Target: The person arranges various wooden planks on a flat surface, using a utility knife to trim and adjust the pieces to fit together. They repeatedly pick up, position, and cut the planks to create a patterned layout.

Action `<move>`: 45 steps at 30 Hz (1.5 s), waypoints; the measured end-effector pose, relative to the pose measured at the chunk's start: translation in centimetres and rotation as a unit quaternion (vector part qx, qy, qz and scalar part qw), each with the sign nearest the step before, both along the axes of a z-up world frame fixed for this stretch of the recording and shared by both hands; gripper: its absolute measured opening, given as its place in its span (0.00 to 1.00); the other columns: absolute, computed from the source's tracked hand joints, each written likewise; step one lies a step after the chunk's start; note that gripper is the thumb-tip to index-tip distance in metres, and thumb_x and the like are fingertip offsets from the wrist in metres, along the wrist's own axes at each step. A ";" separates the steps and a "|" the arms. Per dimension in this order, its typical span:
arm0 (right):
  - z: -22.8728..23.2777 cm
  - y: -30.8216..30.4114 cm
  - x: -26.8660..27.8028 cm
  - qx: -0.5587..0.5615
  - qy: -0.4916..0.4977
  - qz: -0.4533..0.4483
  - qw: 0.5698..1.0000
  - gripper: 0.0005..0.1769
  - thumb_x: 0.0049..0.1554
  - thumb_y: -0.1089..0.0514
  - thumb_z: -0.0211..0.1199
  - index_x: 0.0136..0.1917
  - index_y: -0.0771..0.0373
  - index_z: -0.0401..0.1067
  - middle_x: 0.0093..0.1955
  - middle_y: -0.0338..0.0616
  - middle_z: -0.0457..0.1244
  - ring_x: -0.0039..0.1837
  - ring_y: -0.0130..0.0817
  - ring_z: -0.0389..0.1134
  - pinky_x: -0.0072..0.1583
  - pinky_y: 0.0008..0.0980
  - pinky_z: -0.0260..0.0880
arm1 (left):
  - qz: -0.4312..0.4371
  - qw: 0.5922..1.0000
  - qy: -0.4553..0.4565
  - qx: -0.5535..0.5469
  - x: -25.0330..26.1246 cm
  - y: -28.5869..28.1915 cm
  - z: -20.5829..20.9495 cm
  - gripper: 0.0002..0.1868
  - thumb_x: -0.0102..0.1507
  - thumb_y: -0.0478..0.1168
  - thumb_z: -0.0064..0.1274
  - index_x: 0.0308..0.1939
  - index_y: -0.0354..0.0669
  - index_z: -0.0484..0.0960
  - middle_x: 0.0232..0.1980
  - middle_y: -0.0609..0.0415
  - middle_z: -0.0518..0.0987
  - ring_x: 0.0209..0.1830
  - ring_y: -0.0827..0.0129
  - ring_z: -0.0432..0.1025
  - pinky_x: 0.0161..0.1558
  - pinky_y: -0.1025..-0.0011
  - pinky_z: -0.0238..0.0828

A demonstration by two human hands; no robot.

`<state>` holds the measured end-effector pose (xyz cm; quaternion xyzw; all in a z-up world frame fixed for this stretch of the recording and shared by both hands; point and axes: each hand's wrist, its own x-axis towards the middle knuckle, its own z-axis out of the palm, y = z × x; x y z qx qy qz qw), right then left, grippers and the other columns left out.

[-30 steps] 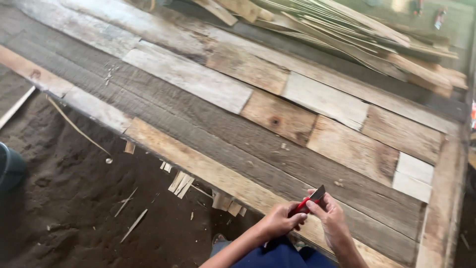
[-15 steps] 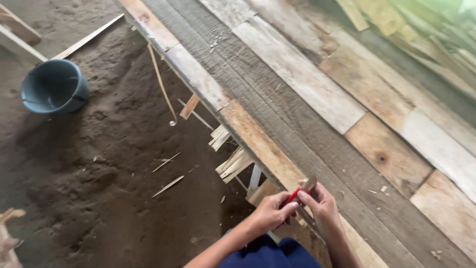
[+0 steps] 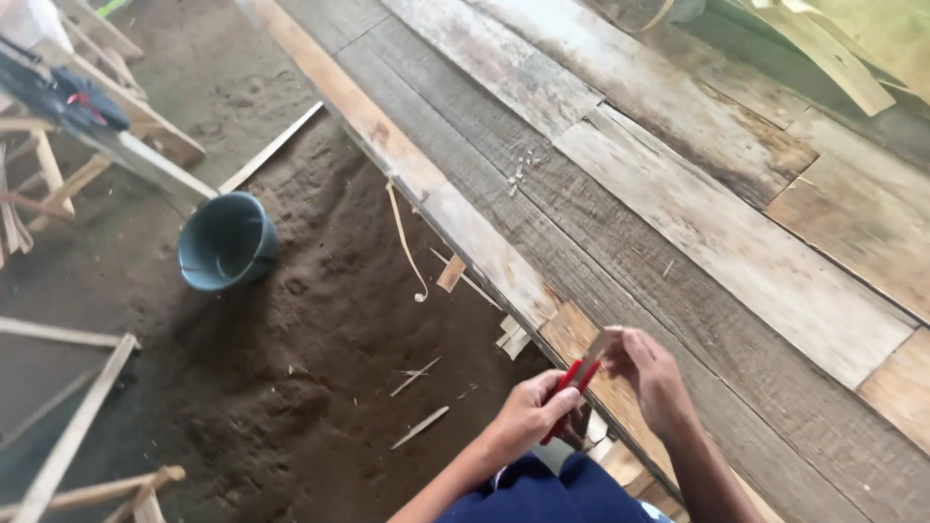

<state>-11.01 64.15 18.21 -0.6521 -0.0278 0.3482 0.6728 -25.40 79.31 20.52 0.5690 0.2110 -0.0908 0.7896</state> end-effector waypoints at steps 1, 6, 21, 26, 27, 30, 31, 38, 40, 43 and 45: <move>-0.9 1.9 1.4 -0.002 0.004 -0.007 1.000 0.21 0.70 0.57 0.43 0.59 0.75 0.72 0.43 0.55 0.65 0.42 0.41 0.65 0.48 0.36 0.69 | -0.007 1.000 0.004 -0.002 1.0 2.0 -0.2 0.13 0.72 0.39 0.50 0.57 0.36 0.77 0.36 0.50 0.80 0.29 0.68 0.79 0.33 0.73 0.83; -3.7 12.1 7.8 -0.056 -0.052 0.002 0.997 0.11 0.62 0.63 0.60 0.58 0.67 0.74 0.46 0.52 0.71 0.40 0.30 0.67 0.48 0.27 0.70 | 0.060 0.998 0.010 -0.029 5.5 11.0 0.0 0.11 0.72 0.41 0.47 0.52 0.36 0.76 0.33 0.50 0.77 0.25 0.73 0.71 0.30 0.76 0.70; -16.9 42.0 24.4 -0.523 -0.375 0.038 0.764 0.35 0.59 0.55 0.58 0.79 0.46 0.56 0.86 0.56 0.35 0.84 0.63 0.33 0.78 0.60 0.39 | -0.101 0.995 -0.006 -0.025 21.9 40.3 -7.9 0.08 0.70 0.43 0.48 0.48 0.44 0.77 0.34 0.57 0.78 0.25 0.78 0.70 0.31 0.78 0.73; -12.3 46.4 22.9 -0.565 -0.272 0.064 0.776 0.34 0.65 0.63 0.45 0.82 0.52 0.46 0.86 0.51 0.32 0.85 0.50 0.27 0.81 0.51 0.30 | -0.101 0.993 0.034 -0.045 24.0 48.2 -8.3 0.08 0.70 0.43 0.48 0.46 0.44 0.76 0.34 0.57 0.78 0.23 0.78 0.70 0.28 0.78 0.73; -12.7 46.3 22.3 -0.556 -0.336 0.043 0.759 0.32 0.64 0.68 0.45 0.81 0.65 0.49 0.84 0.58 0.40 0.85 0.51 0.35 0.81 0.48 0.37 | -0.105 0.992 0.047 -0.048 24.6 49.4 -7.9 0.07 0.70 0.43 0.47 0.42 0.45 0.74 0.34 0.57 0.78 0.23 0.77 0.70 0.28 0.77 0.72; -16.5 44.9 20.8 -0.553 -0.467 -0.017 0.689 0.29 0.59 0.72 0.48 0.74 0.76 0.61 0.75 0.67 0.56 0.76 0.60 0.55 0.78 0.51 0.52 | -0.141 0.989 0.029 -0.021 25.8 50.6 -8.0 0.09 0.70 0.45 0.47 0.42 0.45 0.76 0.34 0.58 0.79 0.23 0.77 0.71 0.29 0.78 0.71; -16.9 44.8 20.6 -0.556 -0.469 -0.025 0.686 0.29 0.59 0.72 0.48 0.74 0.76 0.61 0.75 0.67 0.56 0.76 0.60 0.55 0.78 0.51 0.52 | -0.147 0.989 0.022 -0.019 26.2 51.1 -7.6 0.09 0.70 0.45 0.47 0.42 0.45 0.76 0.34 0.58 0.79 0.23 0.77 0.71 0.29 0.78 0.71; -17.2 43.5 19.4 -0.553 -0.387 -0.072 0.734 0.26 0.53 0.79 0.57 0.65 0.71 0.72 0.66 0.55 0.66 0.69 0.48 0.63 0.72 0.39 0.66 | -0.161 0.986 0.022 -0.032 26.9 52.1 -7.4 0.08 0.71 0.44 0.46 0.43 0.45 0.74 0.34 0.57 0.78 0.23 0.77 0.70 0.24 0.79 0.65; -18.4 42.7 20.3 -0.539 -0.462 -0.080 0.700 0.25 0.50 0.77 0.59 0.62 0.70 0.75 0.63 0.55 0.68 0.65 0.49 0.66 0.69 0.40 0.67 | -0.170 0.985 0.023 -0.012 27.8 52.4 -6.2 0.08 0.71 0.45 0.45 0.43 0.45 0.73 0.34 0.58 0.78 0.22 0.78 0.69 0.21 0.79 0.63; -17.1 42.7 20.3 -0.557 -0.345 -0.088 0.750 0.16 0.57 0.71 0.62 0.59 0.69 0.77 0.61 0.52 0.69 0.65 0.48 0.67 0.65 0.40 0.75 | -0.183 0.983 0.019 -0.017 28.2 51.5 -5.4 0.08 0.71 0.44 0.46 0.43 0.44 0.73 0.34 0.57 0.78 0.24 0.76 0.70 0.28 0.77 0.67; -16.3 42.8 21.0 -0.529 -0.319 -0.099 0.780 0.12 0.54 0.73 0.63 0.51 0.67 0.79 0.56 0.50 0.70 0.57 0.45 0.70 0.57 0.39 0.75 | -0.198 0.980 0.009 -0.009 28.8 50.8 -4.9 0.09 0.72 0.45 0.46 0.46 0.43 0.74 0.34 0.55 0.78 0.24 0.76 0.70 0.29 0.78 0.69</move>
